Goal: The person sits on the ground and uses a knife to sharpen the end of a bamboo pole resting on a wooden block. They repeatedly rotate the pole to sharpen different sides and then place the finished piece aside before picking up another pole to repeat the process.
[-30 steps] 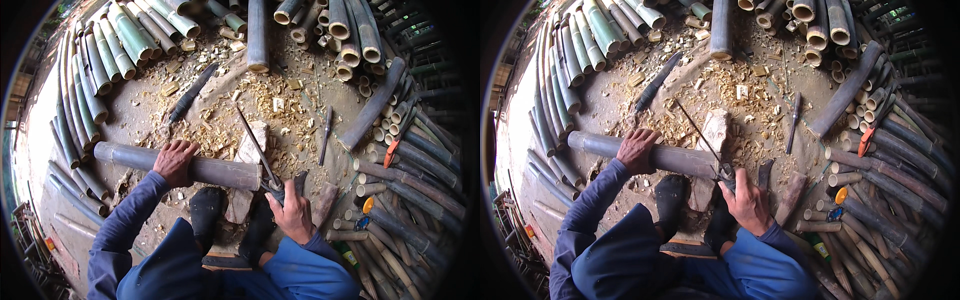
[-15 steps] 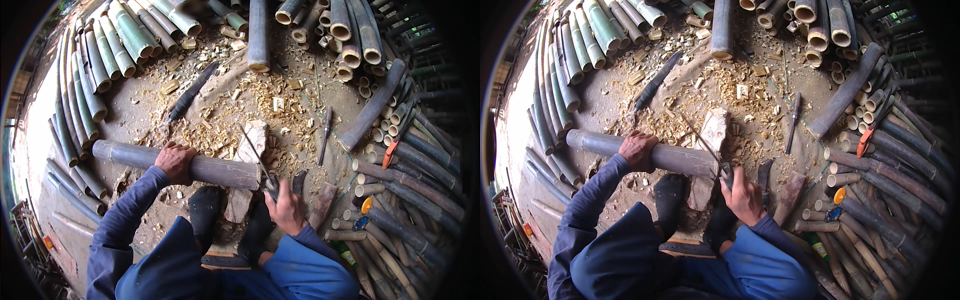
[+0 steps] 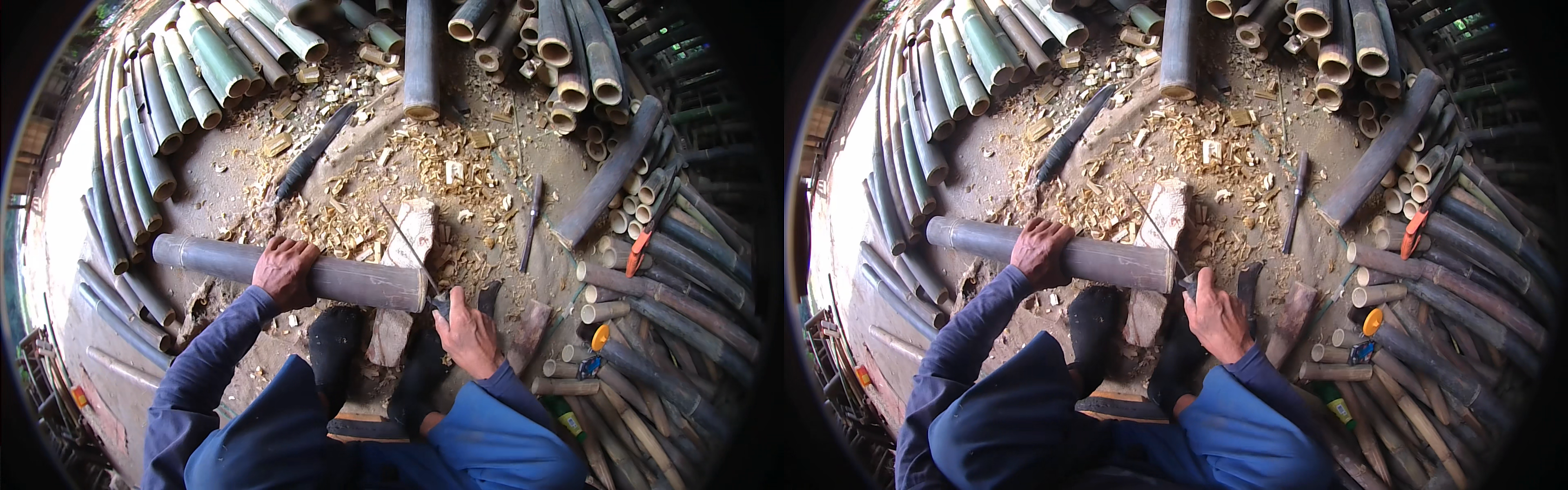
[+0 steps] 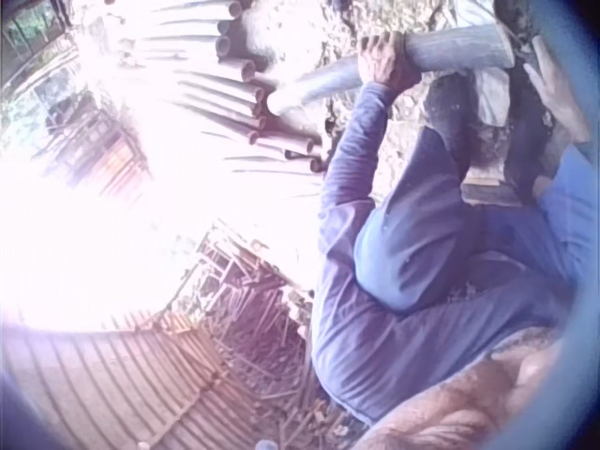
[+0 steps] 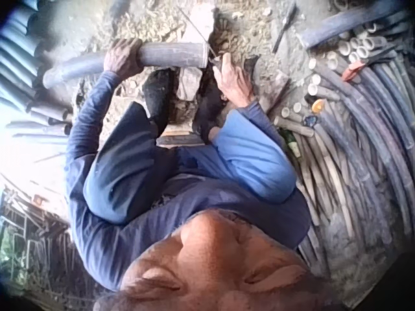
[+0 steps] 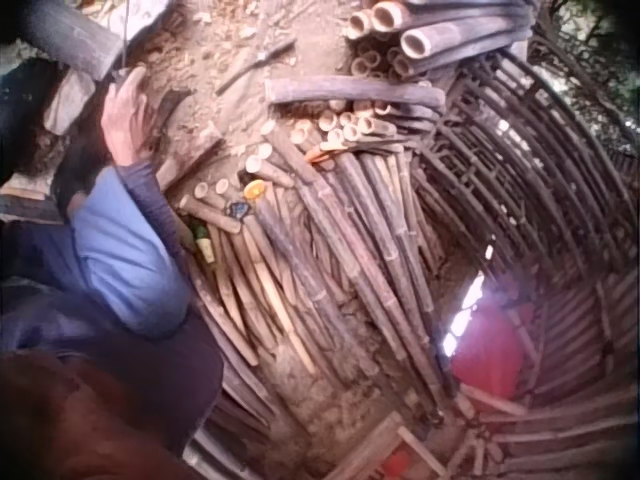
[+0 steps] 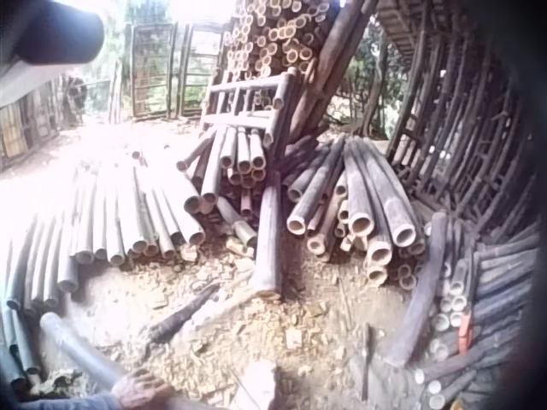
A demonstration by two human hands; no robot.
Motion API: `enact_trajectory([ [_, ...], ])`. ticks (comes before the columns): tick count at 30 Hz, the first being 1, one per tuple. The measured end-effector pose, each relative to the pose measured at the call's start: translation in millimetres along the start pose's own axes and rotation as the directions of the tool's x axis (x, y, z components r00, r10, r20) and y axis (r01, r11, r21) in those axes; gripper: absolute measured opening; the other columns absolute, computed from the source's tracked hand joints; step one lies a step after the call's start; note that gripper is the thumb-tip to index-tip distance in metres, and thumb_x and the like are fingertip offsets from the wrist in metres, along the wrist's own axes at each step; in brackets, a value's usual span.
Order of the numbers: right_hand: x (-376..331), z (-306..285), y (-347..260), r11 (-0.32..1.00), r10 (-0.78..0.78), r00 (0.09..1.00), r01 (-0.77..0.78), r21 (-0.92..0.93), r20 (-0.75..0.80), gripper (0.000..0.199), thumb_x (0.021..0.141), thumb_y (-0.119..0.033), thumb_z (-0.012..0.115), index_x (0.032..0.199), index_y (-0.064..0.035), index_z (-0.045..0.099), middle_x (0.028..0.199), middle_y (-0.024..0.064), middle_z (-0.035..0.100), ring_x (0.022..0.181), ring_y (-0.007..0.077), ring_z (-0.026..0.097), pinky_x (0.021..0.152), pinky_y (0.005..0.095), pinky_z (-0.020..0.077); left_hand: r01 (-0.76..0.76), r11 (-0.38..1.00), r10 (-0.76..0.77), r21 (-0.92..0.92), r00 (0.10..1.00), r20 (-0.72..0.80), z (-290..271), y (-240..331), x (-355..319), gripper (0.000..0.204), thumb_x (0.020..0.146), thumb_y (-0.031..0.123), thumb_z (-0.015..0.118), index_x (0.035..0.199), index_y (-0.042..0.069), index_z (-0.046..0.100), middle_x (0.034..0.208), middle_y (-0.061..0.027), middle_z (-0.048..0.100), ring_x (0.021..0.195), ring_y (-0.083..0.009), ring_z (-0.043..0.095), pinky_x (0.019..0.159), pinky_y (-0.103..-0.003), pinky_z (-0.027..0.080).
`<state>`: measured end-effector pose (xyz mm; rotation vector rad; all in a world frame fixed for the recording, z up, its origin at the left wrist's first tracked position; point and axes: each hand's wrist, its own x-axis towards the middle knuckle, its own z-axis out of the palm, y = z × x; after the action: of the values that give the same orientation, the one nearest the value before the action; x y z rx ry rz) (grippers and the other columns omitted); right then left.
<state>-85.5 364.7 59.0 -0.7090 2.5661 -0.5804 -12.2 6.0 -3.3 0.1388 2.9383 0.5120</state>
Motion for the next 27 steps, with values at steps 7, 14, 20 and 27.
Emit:
enact_trajectory([
  [7, -9.1, -27.8, -27.7, 0.963, -0.142, 0.969, 0.182, 0.197, -0.202, 0.033, 0.103, -0.026, 0.068, 0.116, -0.0013, 0.051, 0.088, 0.0265, 0.072, 0.075, 0.0473, 0.072, 0.062, 0.0532, 0.0571, 0.023, 1.000, -0.023, 0.011, 1.000, 0.004, 1.1, 0.7, -4.2, 0.044, 0.065, 0.024, 0.079, 0.102, 0.010, 0.061, 0.095, -0.0111, 0.067, 0.100, -0.0325, 0.067, 0.100, -0.046, 0.048],
  [14, -4.3, -21.8, -7.4, 0.998, 0.058, 0.995, -0.060, 0.018, 0.077, 0.035, 0.103, -0.029, 0.069, 0.114, -0.0029, 0.050, 0.089, 0.0285, 0.071, 0.079, 0.0508, 0.072, 0.066, 0.0562, 0.0570, 0.017, 1.000, -0.015, 0.023, 0.998, -0.059, 10.1, -0.5, -11.2, 0.045, 0.067, 0.023, 0.078, 0.106, 0.009, 0.060, 0.099, -0.0122, 0.066, 0.103, -0.0331, 0.066, 0.103, -0.047, 0.046],
  [20, -5.4, -15.9, -9.7, 0.940, -0.231, 0.929, 0.289, 0.179, -0.288, 0.034, 0.101, -0.026, 0.072, 0.116, -0.0023, 0.053, 0.087, 0.0262, 0.071, 0.076, 0.0460, 0.073, 0.061, 0.0507, 0.0563, 0.026, 0.997, -0.009, 0.067, 0.970, -0.244, 20.8, 8.3, -20.5, 0.056, 0.070, 0.023, 0.079, 0.120, 0.006, 0.062, 0.109, -0.0130, 0.067, 0.114, -0.0336, 0.065, 0.110, -0.050, 0.045],
  [27, 4.9, -24.8, -20.6, 0.991, -0.089, 0.994, 0.095, 0.090, -0.066, 0.036, 0.103, -0.030, 0.069, 0.117, -0.0017, 0.051, 0.090, 0.0283, 0.072, 0.077, 0.0467, 0.073, 0.061, 0.0510, 0.0575, 0.063, 0.996, -0.048, 0.071, 0.979, -0.196, 25.7, 3.0, -28.8, 0.062, 0.070, 0.024, 0.079, 0.127, 0.006, 0.062, 0.118, -0.0137, 0.068, 0.117, -0.0337, 0.065, 0.111, -0.050, 0.045],
])
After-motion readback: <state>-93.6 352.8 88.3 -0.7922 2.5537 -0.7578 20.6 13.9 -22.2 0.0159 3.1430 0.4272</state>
